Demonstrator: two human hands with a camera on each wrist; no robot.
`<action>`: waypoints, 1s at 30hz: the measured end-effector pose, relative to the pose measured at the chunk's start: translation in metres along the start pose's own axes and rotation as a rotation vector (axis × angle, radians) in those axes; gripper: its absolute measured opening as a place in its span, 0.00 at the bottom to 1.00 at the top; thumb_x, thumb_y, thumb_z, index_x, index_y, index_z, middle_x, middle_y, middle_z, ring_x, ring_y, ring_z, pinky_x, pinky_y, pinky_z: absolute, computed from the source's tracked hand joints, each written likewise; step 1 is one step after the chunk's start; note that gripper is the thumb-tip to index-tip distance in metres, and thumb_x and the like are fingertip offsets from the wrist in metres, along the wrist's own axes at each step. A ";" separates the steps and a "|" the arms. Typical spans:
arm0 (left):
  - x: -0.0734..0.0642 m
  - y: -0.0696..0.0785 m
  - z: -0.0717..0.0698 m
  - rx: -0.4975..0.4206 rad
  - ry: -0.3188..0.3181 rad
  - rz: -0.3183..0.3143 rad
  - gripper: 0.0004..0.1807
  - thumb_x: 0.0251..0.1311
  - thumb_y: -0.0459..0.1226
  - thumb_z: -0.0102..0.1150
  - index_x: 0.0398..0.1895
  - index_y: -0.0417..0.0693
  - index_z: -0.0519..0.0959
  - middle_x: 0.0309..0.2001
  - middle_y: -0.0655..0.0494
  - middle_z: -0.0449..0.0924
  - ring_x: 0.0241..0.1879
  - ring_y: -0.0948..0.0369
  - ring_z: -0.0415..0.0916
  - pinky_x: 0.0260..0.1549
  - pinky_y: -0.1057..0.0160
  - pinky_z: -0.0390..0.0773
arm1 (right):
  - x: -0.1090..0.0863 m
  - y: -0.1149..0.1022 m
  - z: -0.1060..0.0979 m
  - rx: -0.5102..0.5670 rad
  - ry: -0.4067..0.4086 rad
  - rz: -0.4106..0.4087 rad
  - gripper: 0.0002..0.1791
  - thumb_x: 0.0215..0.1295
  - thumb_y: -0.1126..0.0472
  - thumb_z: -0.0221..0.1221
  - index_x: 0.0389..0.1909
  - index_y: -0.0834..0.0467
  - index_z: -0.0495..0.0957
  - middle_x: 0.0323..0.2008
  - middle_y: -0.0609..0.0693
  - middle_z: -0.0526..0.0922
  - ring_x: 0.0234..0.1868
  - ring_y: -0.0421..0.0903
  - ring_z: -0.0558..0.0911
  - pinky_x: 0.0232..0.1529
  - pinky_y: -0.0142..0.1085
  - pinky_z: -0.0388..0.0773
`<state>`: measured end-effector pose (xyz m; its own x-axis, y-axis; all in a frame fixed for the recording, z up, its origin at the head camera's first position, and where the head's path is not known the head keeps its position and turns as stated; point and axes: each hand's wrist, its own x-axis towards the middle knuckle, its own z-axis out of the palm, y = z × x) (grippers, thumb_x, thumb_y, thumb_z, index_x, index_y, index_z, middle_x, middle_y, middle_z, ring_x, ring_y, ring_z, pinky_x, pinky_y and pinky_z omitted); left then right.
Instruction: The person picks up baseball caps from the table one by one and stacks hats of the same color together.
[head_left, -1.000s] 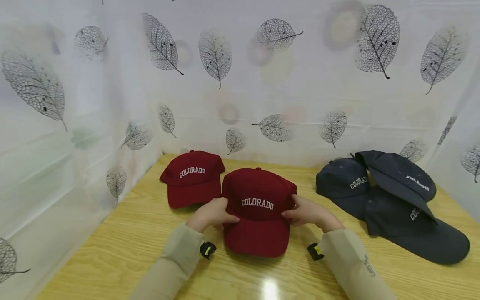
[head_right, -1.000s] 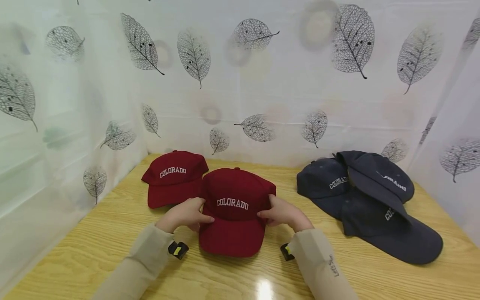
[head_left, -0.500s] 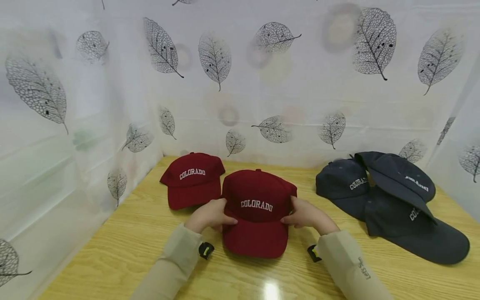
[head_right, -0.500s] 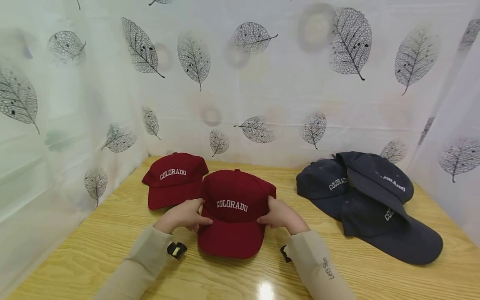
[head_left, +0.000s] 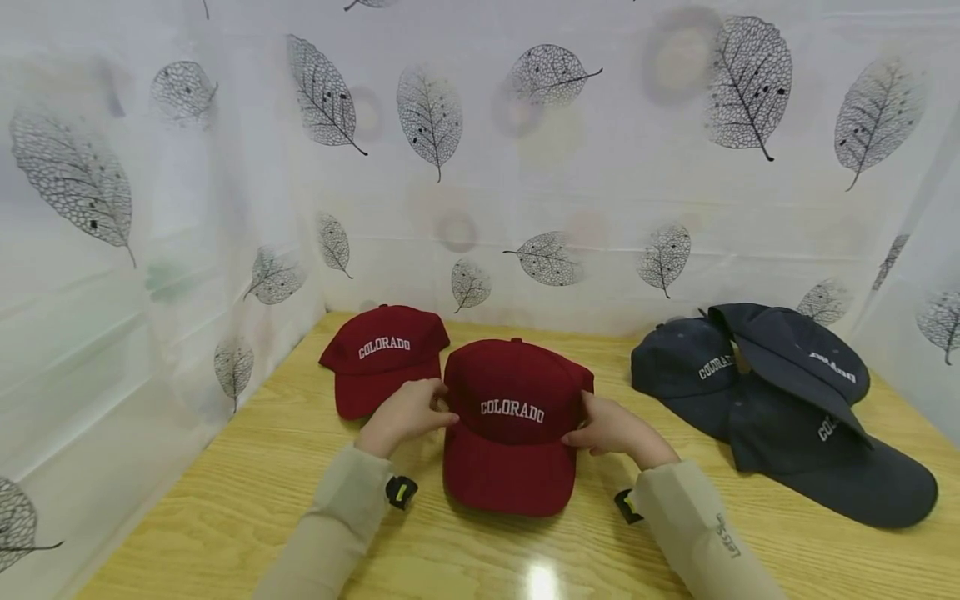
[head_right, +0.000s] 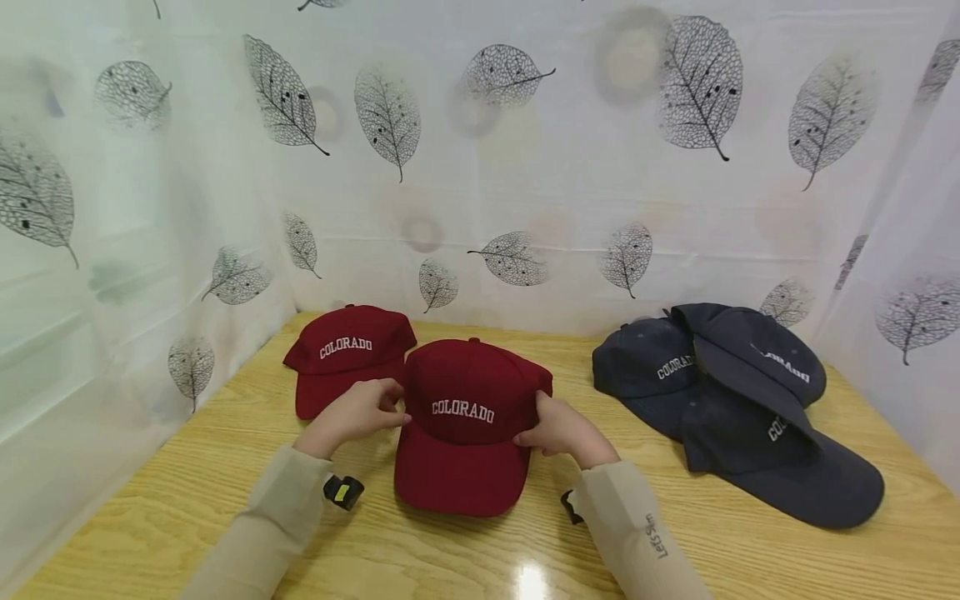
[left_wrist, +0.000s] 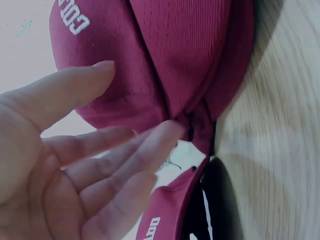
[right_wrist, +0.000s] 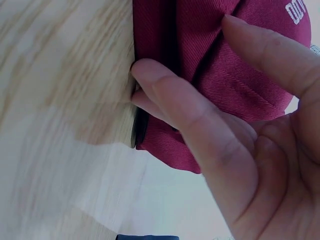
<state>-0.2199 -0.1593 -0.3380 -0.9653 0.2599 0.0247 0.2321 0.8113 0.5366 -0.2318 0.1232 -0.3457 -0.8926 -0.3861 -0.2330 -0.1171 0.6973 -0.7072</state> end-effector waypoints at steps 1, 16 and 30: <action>0.000 -0.001 -0.001 -0.007 0.019 0.000 0.20 0.47 0.38 0.64 0.42 0.37 0.74 0.28 0.56 0.77 0.28 0.63 0.75 0.32 0.63 0.73 | 0.000 0.000 0.000 0.005 0.000 -0.001 0.42 0.52 0.62 0.62 0.61 0.73 0.48 0.43 0.61 0.73 0.34 0.47 0.78 0.28 0.39 0.76; -0.001 -0.014 -0.010 0.094 0.272 -0.048 0.13 0.47 0.37 0.63 0.38 0.44 0.78 0.39 0.52 0.78 0.39 0.55 0.74 0.36 0.54 0.72 | 0.000 0.000 0.000 -0.010 -0.010 -0.008 0.42 0.52 0.60 0.63 0.60 0.73 0.50 0.45 0.62 0.72 0.34 0.48 0.78 0.28 0.40 0.77; 0.001 -0.033 -0.011 0.171 0.168 -0.112 0.22 0.42 0.34 0.66 0.44 0.39 0.75 0.43 0.46 0.75 0.43 0.52 0.71 0.41 0.52 0.70 | 0.000 0.000 0.001 -0.036 -0.001 -0.011 0.42 0.52 0.62 0.62 0.60 0.75 0.49 0.43 0.61 0.74 0.33 0.47 0.77 0.27 0.39 0.76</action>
<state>-0.2296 -0.1920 -0.3465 -0.9890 0.0847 0.1209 0.1261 0.9104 0.3941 -0.2313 0.1227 -0.3465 -0.8909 -0.3940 -0.2260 -0.1423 0.7146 -0.6849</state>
